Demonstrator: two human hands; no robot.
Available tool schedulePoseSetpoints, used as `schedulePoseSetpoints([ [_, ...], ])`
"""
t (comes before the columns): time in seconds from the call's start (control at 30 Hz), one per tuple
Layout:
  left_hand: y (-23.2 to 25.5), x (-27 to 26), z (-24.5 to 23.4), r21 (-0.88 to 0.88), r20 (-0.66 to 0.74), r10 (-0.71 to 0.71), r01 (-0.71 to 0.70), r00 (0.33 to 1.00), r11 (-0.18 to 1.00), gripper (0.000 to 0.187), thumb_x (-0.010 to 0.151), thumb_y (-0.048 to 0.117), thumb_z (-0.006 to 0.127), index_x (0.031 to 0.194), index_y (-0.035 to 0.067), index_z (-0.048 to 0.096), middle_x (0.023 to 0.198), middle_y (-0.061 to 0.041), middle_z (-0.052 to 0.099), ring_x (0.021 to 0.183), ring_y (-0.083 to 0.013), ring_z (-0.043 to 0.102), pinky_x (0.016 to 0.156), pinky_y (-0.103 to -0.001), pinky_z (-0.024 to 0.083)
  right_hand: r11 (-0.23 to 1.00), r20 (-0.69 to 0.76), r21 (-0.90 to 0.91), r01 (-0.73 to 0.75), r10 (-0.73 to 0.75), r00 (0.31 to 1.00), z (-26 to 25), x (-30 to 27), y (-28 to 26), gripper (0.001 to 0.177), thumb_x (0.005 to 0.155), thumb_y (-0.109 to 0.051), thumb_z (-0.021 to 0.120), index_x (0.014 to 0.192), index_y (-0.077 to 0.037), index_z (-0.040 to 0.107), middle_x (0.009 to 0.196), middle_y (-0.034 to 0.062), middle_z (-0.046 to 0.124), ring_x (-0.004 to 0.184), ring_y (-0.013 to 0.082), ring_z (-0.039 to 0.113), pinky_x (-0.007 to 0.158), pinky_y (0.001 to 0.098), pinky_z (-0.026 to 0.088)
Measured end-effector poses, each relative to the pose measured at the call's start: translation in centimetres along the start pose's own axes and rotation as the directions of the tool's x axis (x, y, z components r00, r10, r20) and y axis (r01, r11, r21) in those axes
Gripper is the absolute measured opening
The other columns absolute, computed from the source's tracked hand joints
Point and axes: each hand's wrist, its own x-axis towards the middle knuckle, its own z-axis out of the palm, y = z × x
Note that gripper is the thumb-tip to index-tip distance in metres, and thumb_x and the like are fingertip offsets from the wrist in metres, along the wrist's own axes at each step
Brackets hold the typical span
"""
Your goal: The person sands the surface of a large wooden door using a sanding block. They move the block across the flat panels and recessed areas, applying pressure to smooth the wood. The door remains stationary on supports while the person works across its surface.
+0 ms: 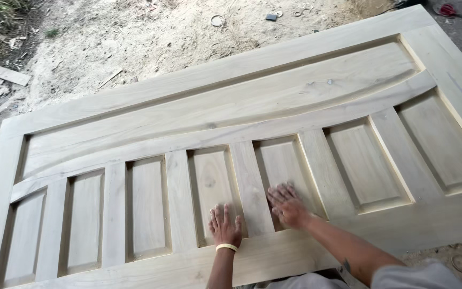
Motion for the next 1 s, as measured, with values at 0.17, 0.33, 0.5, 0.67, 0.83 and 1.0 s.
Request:
schedulePoseSetpoints([
  [0.17,-3.4,-1.6,-1.6,0.128,0.414,-0.037,-0.018,0.909,0.992,0.088,0.100,0.066,0.037,0.165,0.026,-0.007,0.173,-0.006,-0.019,0.159,-0.0290,-0.020,0.127,-0.054,-0.009,0.942,-0.212,-0.085,-0.325,0.302,0.930,2.2,9.0,4.3,0.060,0.096,-0.040,0.054,0.150,-0.015,0.048,0.159,0.0095,0.043,0.148,0.0376,0.035,0.123,0.0567,0.018],
  [0.33,-1.8,0.4,-4.1,0.100,0.565,-0.029,-0.033,0.824,0.994,0.108,0.093,0.068,0.051,0.164,0.024,-0.016,0.172,-0.010,-0.027,0.157,-0.0335,-0.028,0.125,-0.059,-0.010,0.870,-0.183,-0.105,-0.481,0.459,0.869,1.9,13.9,4.9,0.060,0.100,-0.037,0.049,0.154,-0.013,0.041,0.162,0.0099,0.036,0.151,0.0388,0.028,0.123,0.0604,0.015],
  [0.5,-2.3,-0.1,-5.1,0.103,0.619,0.005,-0.087,0.786,0.991,0.118,0.090,0.068,0.058,0.163,0.020,-0.021,0.170,-0.014,-0.031,0.154,-0.0394,-0.031,0.122,-0.065,-0.011,0.947,-0.063,-0.106,-0.304,0.299,0.952,2.6,1.9,-2.3,0.063,0.098,-0.032,0.046,0.156,-0.012,0.035,0.165,0.0130,0.025,0.151,0.0407,0.018,0.119,0.0612,0.010],
  [0.67,-2.6,0.7,-4.9,0.119,0.670,0.015,-0.127,0.742,0.985,0.124,0.089,0.071,0.060,0.162,0.017,-0.024,0.168,-0.017,-0.034,0.153,-0.0428,-0.033,0.121,-0.067,-0.010,0.964,0.001,-0.055,-0.259,0.259,0.966,1.2,-1.5,-1.7,0.063,0.096,-0.042,0.051,0.153,-0.019,0.039,0.164,0.0105,0.030,0.151,0.0360,0.024,0.124,0.0559,0.013],
  [0.83,-2.5,0.6,-4.4,0.121,0.669,-0.009,-0.097,0.743,0.988,0.124,0.088,0.070,0.060,0.162,0.018,-0.024,0.168,-0.017,-0.035,0.153,-0.0419,-0.034,0.121,-0.066,-0.011,0.854,-0.118,-0.117,-0.507,0.495,0.861,1.0,7.0,3.7,0.061,0.098,-0.043,0.051,0.154,-0.021,0.042,0.166,0.0088,0.033,0.153,0.0354,0.027,0.125,0.0555,0.016],
  [1.0,-3.0,-0.6,-5.0,0.120,0.627,0.004,-0.101,0.779,0.988,0.122,0.087,0.070,0.061,0.163,0.020,-0.021,0.168,-0.015,-0.034,0.154,-0.0404,-0.032,0.122,-0.064,-0.013,0.853,-0.143,0.056,-0.518,0.520,0.842,3.1,7.3,1.8,0.057,0.102,-0.035,0.048,0.156,-0.015,0.042,0.165,0.0098,0.033,0.152,0.0360,0.025,0.124,0.0568,0.011],
])
